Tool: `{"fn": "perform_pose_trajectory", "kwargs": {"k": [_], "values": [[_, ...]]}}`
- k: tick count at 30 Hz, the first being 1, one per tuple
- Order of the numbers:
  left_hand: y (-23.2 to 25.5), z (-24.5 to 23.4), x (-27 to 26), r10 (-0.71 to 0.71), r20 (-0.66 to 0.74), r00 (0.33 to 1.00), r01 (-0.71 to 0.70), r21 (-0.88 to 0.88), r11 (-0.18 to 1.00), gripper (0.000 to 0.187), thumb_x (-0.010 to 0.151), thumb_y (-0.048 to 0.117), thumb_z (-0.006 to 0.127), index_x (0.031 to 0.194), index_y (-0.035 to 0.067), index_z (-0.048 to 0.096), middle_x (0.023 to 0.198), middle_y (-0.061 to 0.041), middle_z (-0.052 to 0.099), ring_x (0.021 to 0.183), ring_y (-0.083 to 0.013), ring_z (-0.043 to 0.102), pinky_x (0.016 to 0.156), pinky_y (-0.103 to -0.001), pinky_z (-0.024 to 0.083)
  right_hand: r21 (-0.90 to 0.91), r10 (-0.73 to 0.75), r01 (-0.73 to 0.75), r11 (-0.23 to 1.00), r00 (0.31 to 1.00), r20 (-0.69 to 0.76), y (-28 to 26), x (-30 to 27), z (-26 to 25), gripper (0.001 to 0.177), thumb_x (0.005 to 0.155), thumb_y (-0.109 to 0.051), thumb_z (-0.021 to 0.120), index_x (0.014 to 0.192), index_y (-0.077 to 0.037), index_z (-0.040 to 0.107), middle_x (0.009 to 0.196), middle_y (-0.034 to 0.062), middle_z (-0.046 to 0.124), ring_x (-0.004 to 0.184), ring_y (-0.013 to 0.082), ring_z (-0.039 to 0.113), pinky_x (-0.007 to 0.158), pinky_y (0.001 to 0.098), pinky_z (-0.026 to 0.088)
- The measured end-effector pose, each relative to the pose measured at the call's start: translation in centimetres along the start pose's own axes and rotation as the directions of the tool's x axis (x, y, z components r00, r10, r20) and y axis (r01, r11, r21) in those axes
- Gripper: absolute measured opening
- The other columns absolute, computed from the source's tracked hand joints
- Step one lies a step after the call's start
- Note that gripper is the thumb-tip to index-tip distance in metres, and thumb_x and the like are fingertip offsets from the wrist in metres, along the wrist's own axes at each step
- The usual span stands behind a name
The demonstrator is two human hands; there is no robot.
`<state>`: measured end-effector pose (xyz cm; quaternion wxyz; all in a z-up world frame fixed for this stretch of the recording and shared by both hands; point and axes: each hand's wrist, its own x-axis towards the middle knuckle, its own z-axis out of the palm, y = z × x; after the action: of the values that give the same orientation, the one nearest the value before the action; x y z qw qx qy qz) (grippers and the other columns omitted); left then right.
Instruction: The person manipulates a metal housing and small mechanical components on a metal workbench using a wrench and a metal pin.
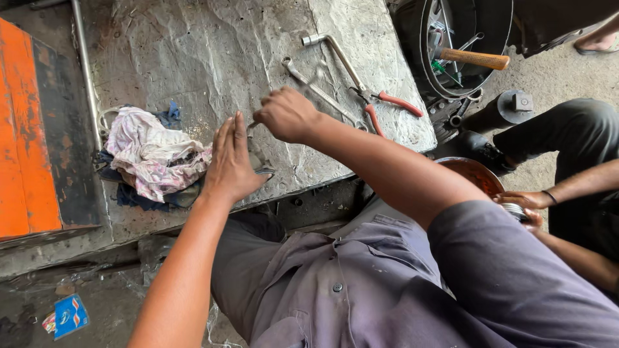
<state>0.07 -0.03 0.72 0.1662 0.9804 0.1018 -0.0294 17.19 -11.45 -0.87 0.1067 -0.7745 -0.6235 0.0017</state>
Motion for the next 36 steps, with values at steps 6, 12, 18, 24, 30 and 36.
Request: {"fn": "perform_pose_trajectory", "kwargs": {"k": [6,12,18,24,30,36], "values": [[0.3,-0.2,-0.2,0.087,-0.066,0.994,-0.085,0.02,0.996,0.135,0.063,0.034,0.093,0.155,-0.003,0.001,0.159,-0.033,0.029,0.15,-0.0451,0.023,0.127,-0.05,0.013,-0.322,-0.065,0.159,0.933,0.957,0.284,-2.4,2.9,-3.5,0.046,0.104,-0.036,0.05,0.071,-0.008,0.067,0.061,0.0074,0.06,0.05,0.0174,0.058,0.045,0.0388,0.047],[0.4,-0.4,-0.2,-0.029,0.029,0.999,0.03,-0.025,0.999,0.135,0.063,0.033,0.09,0.157,-0.009,0.003,0.144,-0.03,0.047,0.149,-0.0436,0.029,0.126,-0.043,0.02,-0.214,-0.078,0.125,0.969,0.974,0.214,-0.4,1.6,-2.7,0.048,0.108,-0.011,0.043,0.066,-0.009,0.066,0.059,0.0042,0.06,0.049,0.0127,0.052,0.041,0.0347,0.038],[0.3,-0.1,-0.4,0.029,-0.025,0.999,-0.028,0.058,0.998,0.132,0.06,0.036,0.093,0.153,-0.01,0.012,0.142,-0.033,0.047,0.141,-0.0439,0.035,0.122,-0.048,0.022,-0.147,-0.054,0.083,0.986,0.98,0.194,-0.1,0.9,-1.5,0.045,0.109,-0.006,0.044,0.078,-0.012,0.075,0.059,0.0028,0.06,0.049,0.0126,0.054,0.04,0.0326,0.039],[-0.8,0.8,-0.5,0.134,-0.162,0.978,-0.135,0.002,0.991,0.129,0.063,0.034,0.09,0.157,-0.009,0.013,0.14,-0.032,0.051,0.138,-0.0461,0.04,0.122,-0.049,0.027,0.027,-0.131,0.134,0.991,0.986,-0.101,1.3,0.1,0.4,0.019,0.101,-0.023,0.061,0.095,-0.022,0.079,0.069,0.0037,0.068,0.065,0.021,0.066,0.072,0.0423,0.053],[-1.3,1.6,-0.3,0.078,-0.106,0.991,-0.077,0.008,0.997,0.127,0.065,0.027,0.087,0.158,-0.005,0.006,0.141,-0.034,0.049,0.14,-0.048,0.038,0.121,-0.047,0.026,0.39,0.108,-0.055,0.919,0.987,-0.116,0.7,-0.9,6.3,0.015,0.099,-0.022,0.061,0.101,-0.016,0.075,0.086,0.0031,0.072,0.085,0.0196,0.066,0.084,0.0417,0.044],[-1.3,1.6,0.0,0.141,-0.14,0.98,-0.135,0.047,0.99,0.134,0.066,0.028,0.088,0.157,-0.007,-0.004,0.14,-0.035,0.048,0.142,-0.0479,0.037,0.124,-0.05,0.02,0.324,0.197,-0.174,0.93,0.98,-0.039,1.2,-0.3,4.3,0.02,0.104,-0.029,0.061,0.1,-0.015,0.075,0.083,0.006,0.066,0.083,0.0213,0.058,0.083,0.039,0.042]]}}
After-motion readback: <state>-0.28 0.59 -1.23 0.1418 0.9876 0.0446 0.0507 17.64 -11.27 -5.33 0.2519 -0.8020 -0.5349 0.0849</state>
